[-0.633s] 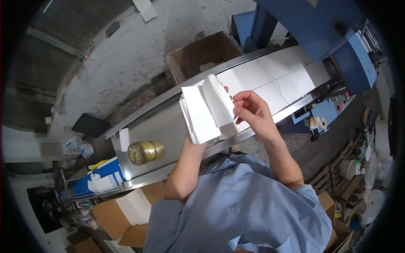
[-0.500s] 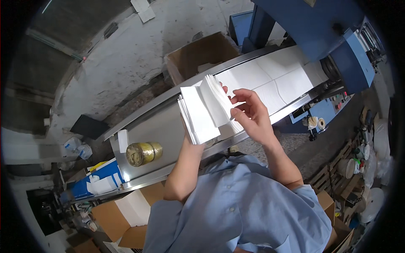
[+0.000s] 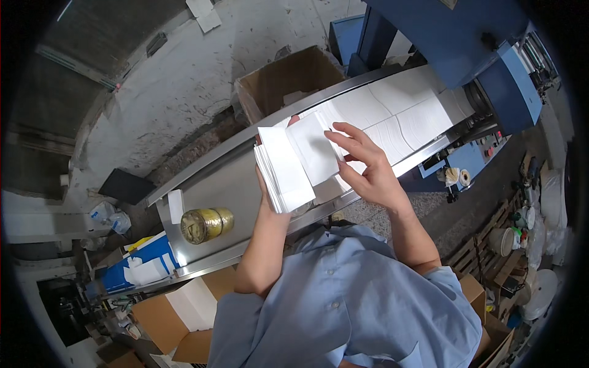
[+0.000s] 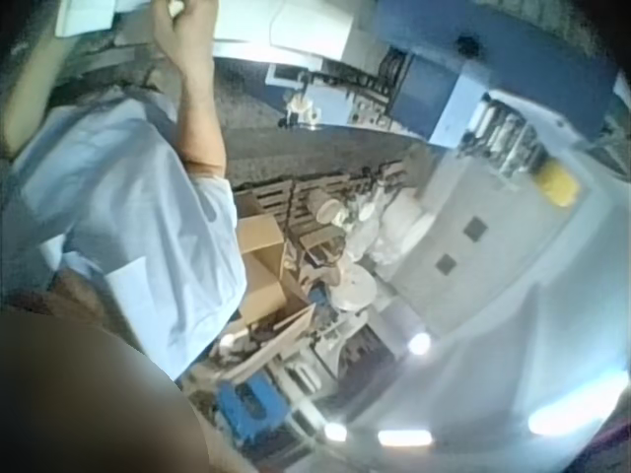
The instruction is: Sorting and packing stacks of white paper sheets into a large cardboard box.
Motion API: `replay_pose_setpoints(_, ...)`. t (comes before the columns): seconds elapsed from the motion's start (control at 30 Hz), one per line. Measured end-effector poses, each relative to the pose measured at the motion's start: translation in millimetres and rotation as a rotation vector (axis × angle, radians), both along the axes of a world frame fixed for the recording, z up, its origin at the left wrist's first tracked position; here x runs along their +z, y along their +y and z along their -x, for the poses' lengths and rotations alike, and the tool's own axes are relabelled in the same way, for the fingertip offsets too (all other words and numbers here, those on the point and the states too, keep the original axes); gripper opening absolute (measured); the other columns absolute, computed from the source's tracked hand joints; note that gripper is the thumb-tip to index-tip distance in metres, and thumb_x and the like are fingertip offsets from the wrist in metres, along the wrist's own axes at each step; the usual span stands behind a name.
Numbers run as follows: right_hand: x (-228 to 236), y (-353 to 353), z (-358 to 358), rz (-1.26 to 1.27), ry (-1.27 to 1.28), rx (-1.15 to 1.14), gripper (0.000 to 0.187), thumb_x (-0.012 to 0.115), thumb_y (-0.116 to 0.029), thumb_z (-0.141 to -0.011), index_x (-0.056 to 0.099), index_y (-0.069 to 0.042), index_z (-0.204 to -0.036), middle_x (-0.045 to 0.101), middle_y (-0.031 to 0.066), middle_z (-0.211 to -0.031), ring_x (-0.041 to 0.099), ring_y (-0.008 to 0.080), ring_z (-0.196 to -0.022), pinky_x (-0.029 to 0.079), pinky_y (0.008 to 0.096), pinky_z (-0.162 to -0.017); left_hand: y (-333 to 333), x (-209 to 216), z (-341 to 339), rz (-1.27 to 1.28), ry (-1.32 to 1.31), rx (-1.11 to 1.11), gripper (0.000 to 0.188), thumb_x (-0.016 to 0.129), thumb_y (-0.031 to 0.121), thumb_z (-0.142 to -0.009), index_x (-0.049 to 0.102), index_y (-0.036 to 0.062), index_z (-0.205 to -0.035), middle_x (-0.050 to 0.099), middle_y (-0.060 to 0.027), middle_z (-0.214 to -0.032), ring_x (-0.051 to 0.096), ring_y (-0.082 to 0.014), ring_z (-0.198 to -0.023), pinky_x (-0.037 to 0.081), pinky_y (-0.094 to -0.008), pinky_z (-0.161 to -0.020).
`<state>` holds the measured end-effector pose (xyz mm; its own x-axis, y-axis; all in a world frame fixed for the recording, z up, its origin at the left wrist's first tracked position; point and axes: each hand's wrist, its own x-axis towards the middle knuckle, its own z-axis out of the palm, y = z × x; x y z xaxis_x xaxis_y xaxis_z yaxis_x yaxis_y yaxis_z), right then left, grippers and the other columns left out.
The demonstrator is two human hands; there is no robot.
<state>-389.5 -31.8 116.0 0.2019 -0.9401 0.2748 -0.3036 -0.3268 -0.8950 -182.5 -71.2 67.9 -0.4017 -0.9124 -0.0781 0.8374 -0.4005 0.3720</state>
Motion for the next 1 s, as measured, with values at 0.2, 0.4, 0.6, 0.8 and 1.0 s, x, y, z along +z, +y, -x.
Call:
replay_pose_setpoints(0.2,-13,-6,1,0.06,0.014,0.008,0.028,0.066,-0.005,-0.096,0.075,-0.008,-0.122,0.059,0.0165,-0.139,0.069,0.0231,-0.108,0.058,0.0338,-0.087,4,13,5,-0.039,-0.062,0.024,0.087,0.046,0.07,-0.098,0.04,0.0044,-0.155,0.052,-0.0192,-0.149,0.056,-0.0352,-0.131,0.048,-0.0477,-0.11)
replay_pose_setpoints(0.4,-24,-17,3,-0.148,-0.372,-0.133,0.019,0.066,-0.016,-0.102,0.074,0.0,-0.108,0.065,0.0138,-0.129,0.069,0.0183,-0.102,0.058,0.0294,-0.083,7,15,5,-0.037,-0.097,0.022,0.087,0.047,0.068,-0.098,0.039,0.003,-0.156,0.05,-0.0213,-0.15,0.056,-0.0363,-0.132,0.047,-0.0476,-0.111)
replay_pose_setpoints(0.6,-15,-13,-5,-0.221,-0.014,-0.117,0.028,0.084,-0.019,-0.086,0.069,0.003,-0.097,0.063,0.0166,-0.128,0.069,0.0203,-0.099,0.06,0.0325,-0.084,7,10,8,-0.067,-0.015,0.009,0.086,0.044,0.067,-0.1,0.035,0.0048,-0.158,0.048,-0.0225,-0.152,0.055,-0.038,-0.132,0.047,-0.0482,-0.111)
replay_pose_setpoints(0.8,-28,-16,-2,-0.265,-0.199,-0.11,0.024,0.081,-0.019,-0.089,0.067,0.0,-0.091,0.066,0.016,-0.121,0.068,0.0167,-0.093,0.057,0.0288,-0.078,7,6,8,-0.074,0.064,-0.058,0.081,0.043,0.064,-0.101,0.036,0.0053,-0.158,0.048,-0.0217,-0.152,0.054,-0.0374,-0.133,0.046,-0.0481,-0.112)
replay_pose_setpoints(1.0,-37,-27,23,-0.447,-0.567,-0.094,0.014,0.074,-0.018,-0.094,0.065,-0.006,-0.093,0.068,0.0005,-0.084,0.061,0.0059,-0.072,0.049,0.0206,-0.065,5,2,3,-0.146,0.29,-0.078,0.086,0.046,0.067,-0.099,0.037,0.0053,-0.158,0.047,-0.0182,-0.155,0.051,-0.035,-0.137,0.042,-0.0465,-0.116)
